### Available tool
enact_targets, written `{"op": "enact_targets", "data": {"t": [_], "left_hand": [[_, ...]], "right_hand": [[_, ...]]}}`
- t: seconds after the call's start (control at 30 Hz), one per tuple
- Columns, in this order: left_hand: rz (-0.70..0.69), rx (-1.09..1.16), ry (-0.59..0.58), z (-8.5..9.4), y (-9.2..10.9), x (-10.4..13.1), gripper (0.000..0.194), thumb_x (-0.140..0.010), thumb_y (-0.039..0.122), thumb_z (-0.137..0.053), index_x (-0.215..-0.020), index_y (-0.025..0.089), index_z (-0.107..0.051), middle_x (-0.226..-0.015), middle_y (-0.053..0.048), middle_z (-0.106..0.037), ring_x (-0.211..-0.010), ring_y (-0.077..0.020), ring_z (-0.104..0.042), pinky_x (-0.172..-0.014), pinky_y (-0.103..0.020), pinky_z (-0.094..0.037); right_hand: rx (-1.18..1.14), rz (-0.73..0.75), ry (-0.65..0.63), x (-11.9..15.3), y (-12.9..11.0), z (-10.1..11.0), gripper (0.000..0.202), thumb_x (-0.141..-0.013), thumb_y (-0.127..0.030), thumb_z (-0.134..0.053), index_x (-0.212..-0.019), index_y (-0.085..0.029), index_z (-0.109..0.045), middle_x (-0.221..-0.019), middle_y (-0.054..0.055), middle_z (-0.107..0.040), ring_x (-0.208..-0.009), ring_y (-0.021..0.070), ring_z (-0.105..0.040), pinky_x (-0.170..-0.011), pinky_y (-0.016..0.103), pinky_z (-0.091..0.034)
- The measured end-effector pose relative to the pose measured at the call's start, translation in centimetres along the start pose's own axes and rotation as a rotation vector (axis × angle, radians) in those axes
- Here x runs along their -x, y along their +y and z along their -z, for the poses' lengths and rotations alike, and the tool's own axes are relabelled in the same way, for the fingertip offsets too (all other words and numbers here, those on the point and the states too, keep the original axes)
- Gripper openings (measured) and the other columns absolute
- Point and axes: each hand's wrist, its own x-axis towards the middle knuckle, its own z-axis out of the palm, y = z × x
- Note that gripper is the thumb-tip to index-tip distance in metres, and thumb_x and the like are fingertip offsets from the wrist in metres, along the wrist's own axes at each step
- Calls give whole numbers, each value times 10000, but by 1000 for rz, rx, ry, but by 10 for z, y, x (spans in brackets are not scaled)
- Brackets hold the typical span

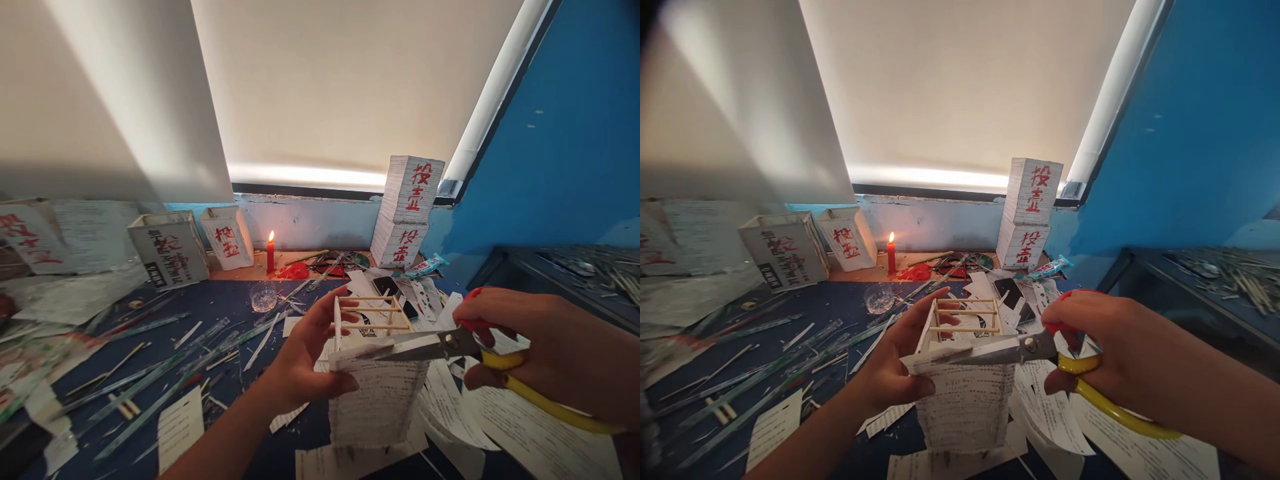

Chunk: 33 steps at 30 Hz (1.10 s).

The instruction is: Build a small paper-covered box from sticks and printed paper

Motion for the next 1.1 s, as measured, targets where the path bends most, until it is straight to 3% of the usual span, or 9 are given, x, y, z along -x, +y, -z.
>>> {"op": "enact_targets", "data": {"t": [0.13,0.33,0.47,0.6,0.67,0.87,0.97,1.1], "left_hand": [[34,35,21,-3,1,3,1076,-586,350,-989,-1526,324,-464,-1435,-105,-563,-1286,-372,-541,-1177,-581,-344],[49,45,28,-2,-1,3,1113,-555,349,-1007,-1527,315,-466,-1419,-111,-574,-1292,-377,-548,-1157,-559,-378],[29,42,26,-3,0,1,1070,-576,332,-1000,-1513,323,-482,-1410,-108,-593,-1305,-378,-560,-1158,-551,-382],[45,46,37,-5,2,2,1078,-565,352,-1008,-1508,330,-485,-1417,-106,-602,-1337,-402,-546,-1170,-589,-368],[55,34,45,-5,3,2,1088,-549,341,-1015,-1502,332,-490,-1396,-101,-616,-1311,-401,-570,-1158,-599,-386],[64,48,40,-6,1,2,1081,-555,375,-1015,-1500,314,-493,-1413,-116,-616,-1349,-408,-550,-1175,-595,-376],[77,70,47,-7,0,3,1122,-551,388,-1020,-1523,312,-464,-1425,-125,-614,-1385,-420,-516,-1196,-596,-350],[49,63,36,-5,-4,3,1195,-558,373,-1015,-1571,314,-385,-1441,-145,-598,-1356,-423,-538,-1167,-604,-386]], "right_hand": [[-18,25,-22,-2,-9,-3,516,-727,-663,-831,-1097,-338,-679,-1120,22,-747,-939,298,-716,-734,374,-619],[-27,100,79,-12,-20,-3,377,-743,-561,-862,-969,-297,-717,-1039,32,-740,-866,275,-705,-682,357,-590],[8,83,46,-12,-18,-1,323,-772,-524,-850,-970,-307,-716,-1028,14,-742,-870,267,-698,-678,356,-579],[46,85,24,-11,-20,-6,584,-723,-641,-845,-1185,-341,-651,-1203,34,-707,-1043,316,-679,-818,403,-581],[54,102,29,-14,-23,-7,643,-704,-689,-834,-1201,-333,-636,-1209,46,-699,-1063,326,-670,-845,416,-567],[27,82,32,-19,-29,-3,352,-807,-610,-791,-906,-292,-678,-943,9,-739,-804,239,-694,-661,325,-527],[-5,72,-21,-18,-31,-2,353,-822,-626,-769,-894,-297,-661,-909,-11,-743,-729,211,-691,-594,300,-512],[-47,2,12,-18,-29,2,422,-816,-688,-738,-961,-300,-655,-867,-10,-726,-678,203,-660,-571,299,-504]]}}
